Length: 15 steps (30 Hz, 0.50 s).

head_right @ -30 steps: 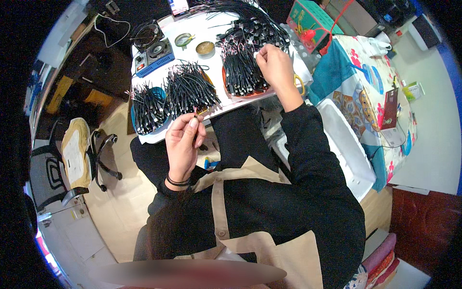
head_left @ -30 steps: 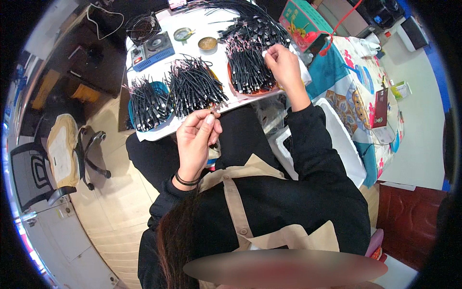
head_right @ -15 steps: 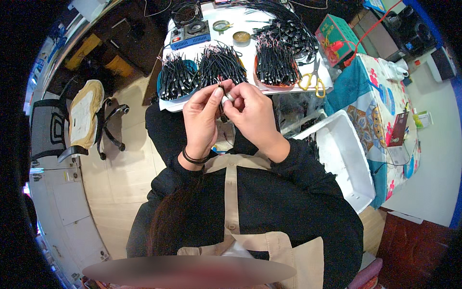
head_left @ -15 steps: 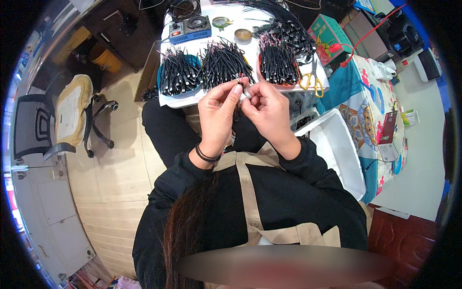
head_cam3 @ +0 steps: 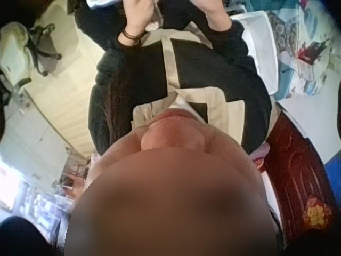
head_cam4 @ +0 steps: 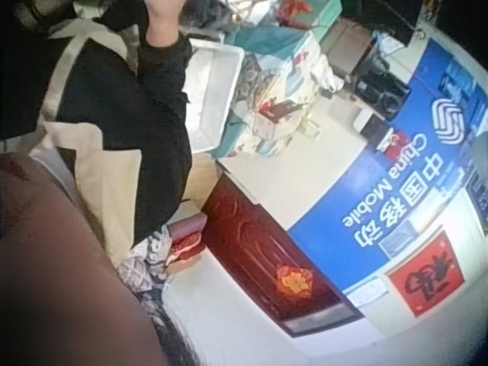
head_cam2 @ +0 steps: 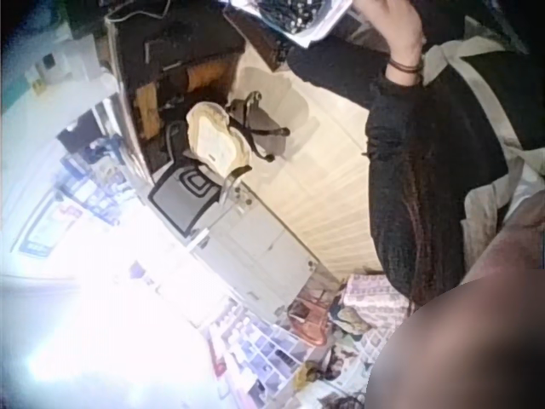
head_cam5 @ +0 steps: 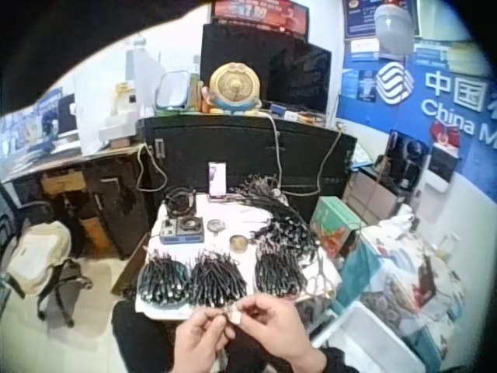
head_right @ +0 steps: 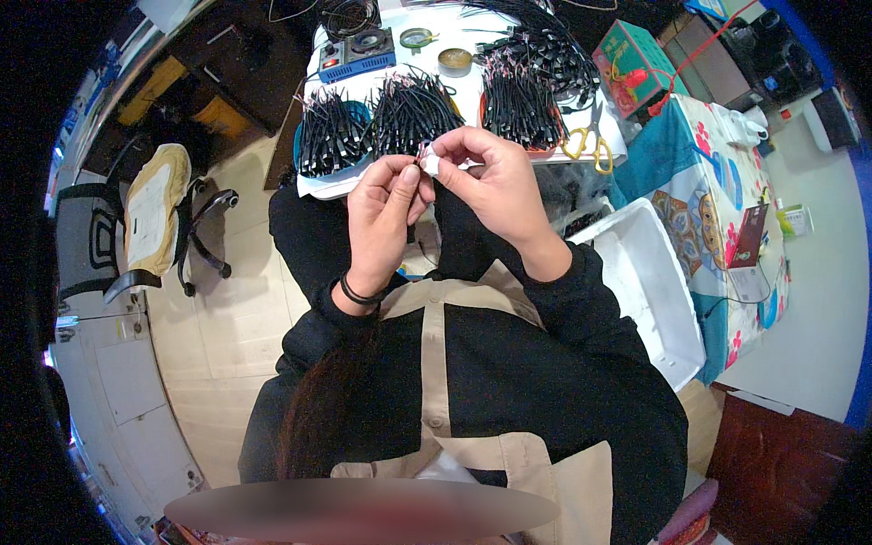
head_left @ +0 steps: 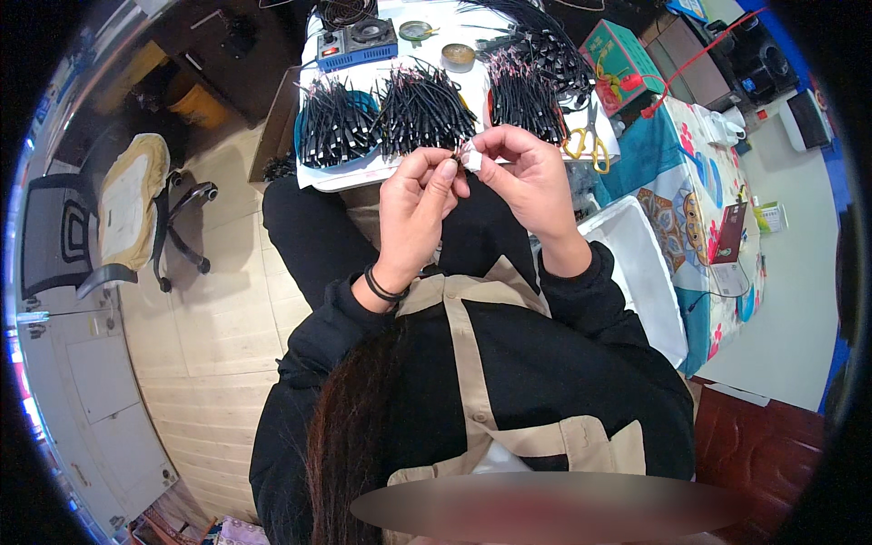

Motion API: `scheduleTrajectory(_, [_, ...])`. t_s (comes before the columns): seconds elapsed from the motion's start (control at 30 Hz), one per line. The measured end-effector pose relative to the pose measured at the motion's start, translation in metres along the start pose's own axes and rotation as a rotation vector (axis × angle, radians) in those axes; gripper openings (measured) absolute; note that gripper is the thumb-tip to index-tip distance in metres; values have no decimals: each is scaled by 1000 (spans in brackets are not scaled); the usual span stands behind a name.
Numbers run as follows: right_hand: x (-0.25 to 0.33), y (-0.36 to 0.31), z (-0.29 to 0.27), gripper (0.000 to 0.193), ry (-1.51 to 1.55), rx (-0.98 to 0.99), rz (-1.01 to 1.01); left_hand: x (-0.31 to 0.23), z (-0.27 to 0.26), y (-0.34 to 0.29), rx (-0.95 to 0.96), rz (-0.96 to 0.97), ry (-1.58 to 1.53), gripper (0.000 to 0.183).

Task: The person repeatedly picks small black wire assemblies from trays on the table, strips the wire ends, and secures them with a small white connector or tape. They place the finished units into a white bin and continue the cycle.

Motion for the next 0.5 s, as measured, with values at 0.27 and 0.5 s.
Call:
scheduleTrajectory(0.27, [-3, -1, -1, 9, 62, -31, -82, 5, 1, 0, -1, -11, 2, 15])
scheduleTrajectory(0.5, [-46, -5, 8, 9, 650, 3, 319, 28, 12, 2, 119, -349, -442, 15])
Point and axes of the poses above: each hand's wrist, its own y-axis towards the middle knuckle, its own z-axis out of the palm, x = y × z, the point moved 8 cm from there along y, towards the middle knuckle, and after that the axes turned 12 degrees about -x, right-handed, at the moved point
